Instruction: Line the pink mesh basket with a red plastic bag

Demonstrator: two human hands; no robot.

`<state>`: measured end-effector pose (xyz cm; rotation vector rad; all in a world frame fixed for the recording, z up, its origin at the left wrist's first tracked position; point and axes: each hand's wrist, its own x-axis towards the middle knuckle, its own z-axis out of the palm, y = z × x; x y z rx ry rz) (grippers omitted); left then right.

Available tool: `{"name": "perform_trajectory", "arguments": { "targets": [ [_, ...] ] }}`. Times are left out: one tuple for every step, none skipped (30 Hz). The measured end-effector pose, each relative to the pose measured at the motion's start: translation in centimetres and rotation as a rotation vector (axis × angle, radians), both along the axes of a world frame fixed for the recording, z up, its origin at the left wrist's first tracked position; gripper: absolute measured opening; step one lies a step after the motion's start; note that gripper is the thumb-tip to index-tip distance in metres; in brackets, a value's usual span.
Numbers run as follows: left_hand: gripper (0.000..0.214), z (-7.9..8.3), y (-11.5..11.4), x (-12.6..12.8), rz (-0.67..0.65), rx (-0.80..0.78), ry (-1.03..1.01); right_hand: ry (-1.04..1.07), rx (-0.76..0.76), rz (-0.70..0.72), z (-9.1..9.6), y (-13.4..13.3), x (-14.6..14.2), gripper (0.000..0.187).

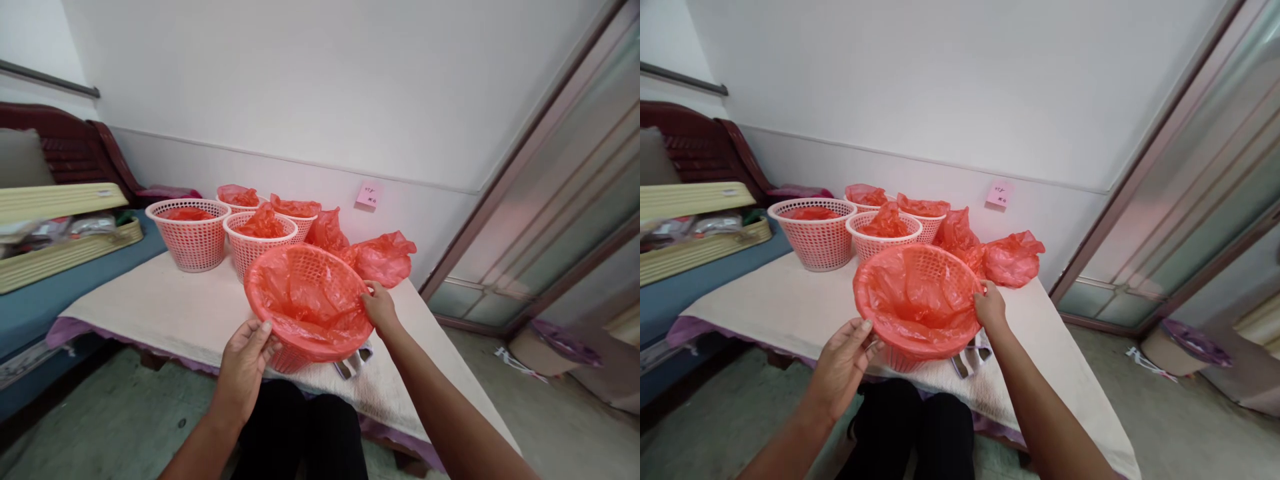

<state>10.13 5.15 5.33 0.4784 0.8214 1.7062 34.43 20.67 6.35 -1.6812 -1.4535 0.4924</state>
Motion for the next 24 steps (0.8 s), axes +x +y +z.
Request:
{"name": "perform_trajectory", "arguments": {
  "targets": [
    [0.02, 0.1, 0.2, -0.1, 0.003, -0.001, -0.011, -0.008, -0.001, -0.001, 0.0, 0.1, 0.0, 0.042],
    [0.019, 0.2, 0.3, -0.2, 0.002, -0.005, -0.027, -0.013, -0.002, -0.001, 0.0, 0.2, -0.1, 0.042],
    [0.018, 0.2, 0.4, -0.3, -0.001, -0.011, -0.048, -0.017, -0.002, 0.0, 0.0, 0.3, -0.2, 0.042],
    [0.018, 0.1, 0.4, -0.4, -0.004, -0.019, -0.069, -0.019, -0.002, 0.002, 0.0, 0.5, -0.2, 0.042],
    [0.018, 0.0, 0.4, -0.4, -0.006, -0.028, -0.091, -0.02, -0.002, 0.004, 0.0, 0.6, -0.3, 0.042],
    [0.019, -0.3, 0.3, -0.5, -0.008, -0.035, -0.112, -0.02, -0.001, 0.007, -0.1, 0.8, -0.4, 0.043],
    [0.021, -0.5, 0.3, -0.5, -0.008, -0.042, -0.131, -0.02, 0.0, 0.01, -0.1, 0.9, -0.5, 0.043],
    [0.022, -0.9, 0.2, -0.5, -0.009, -0.048, -0.15, -0.02, 0.002, 0.013, -0.1, 1.0, -0.6, 0.043],
    [0.023, -1.2, 0.1, -0.5, -0.008, -0.055, -0.168, -0.02, 0.004, 0.015, -0.1, 1.2, -0.7, 0.043],
    [0.023, -1.5, 0.0, -0.5, -0.006, -0.06, -0.183, -0.021, 0.007, 0.017, -0.1, 1.3, -0.8, 0.042],
    [0.023, -1.7, -0.2, -0.5, -0.002, -0.062, -0.204, -0.022, 0.01, 0.02, -0.1, 1.4, -0.8, 0.042],
    [0.022, -1.9, -0.2, -0.5, 0.003, -0.061, -0.233, -0.023, 0.013, 0.023, -0.1, 1.5, -0.9, 0.042],
    [0.022, -2.0, -0.3, -0.5, 0.009, -0.057, -0.264, -0.026, 0.017, 0.025, -0.1, 1.6, -1.0, 0.042],
    [0.021, -2.2, -0.3, -0.5, 0.013, -0.051, -0.299, -0.029, 0.02, 0.026, -0.1, 1.6, -1.1, 0.042],
    [0.019, -2.2, -0.2, -0.5, 0.012, -0.042, -0.334, -0.033, 0.023, 0.027, -0.1, 1.7, -1.2, 0.042],
    [0.018, -2.3, -0.1, -0.5, 0.005, -0.032, -0.366, -0.037, 0.026, 0.027, -0.1, 1.7, -1.4, 0.043],
    [0.017, -2.3, 0.0, -0.5, -0.005, -0.022, -0.395, -0.042, 0.026, 0.026, 0.0, 1.8, -1.5, 0.043],
    [0.016, -2.3, 0.2, -0.5, -0.018, -0.008, -0.417, -0.046, 0.026, 0.024, 0.0, 1.8, -1.6, 0.043],
    [0.014, -2.4, 0.3, -0.6, -0.035, 0.01, -0.441, -0.05, 0.025, 0.021, 0.1, 1.8, -1.6, 0.043],
    [0.012, -2.4, 0.5, -0.7, -0.054, 0.032, -0.457, -0.054, 0.022, 0.016, 0.1, 1.8, -1.7, 0.043],
    [0.01, -2.5, 0.6, -0.8, -0.073, 0.056, -0.465, -0.056, 0.02, 0.011, 0.1, 1.8, -1.7, 0.042],
    [0.01, -2.5, 0.8, -0.9, -0.095, 0.082, -0.464, -0.057, 0.018, 0.006, 0.1, 1.8, -1.8, 0.042],
    [0.012, -2.6, 0.9, -1.0, -0.123, 0.107, -0.459, -0.057, 0.017, 0.001, 0.2, 1.8, -1.8, 0.042],
    [0.016, -2.6, 1.1, -1.2, -0.153, 0.131, -0.453, -0.056, 0.016, -0.004, 0.2, 1.8, -1.8, 0.041]
  ]
}}
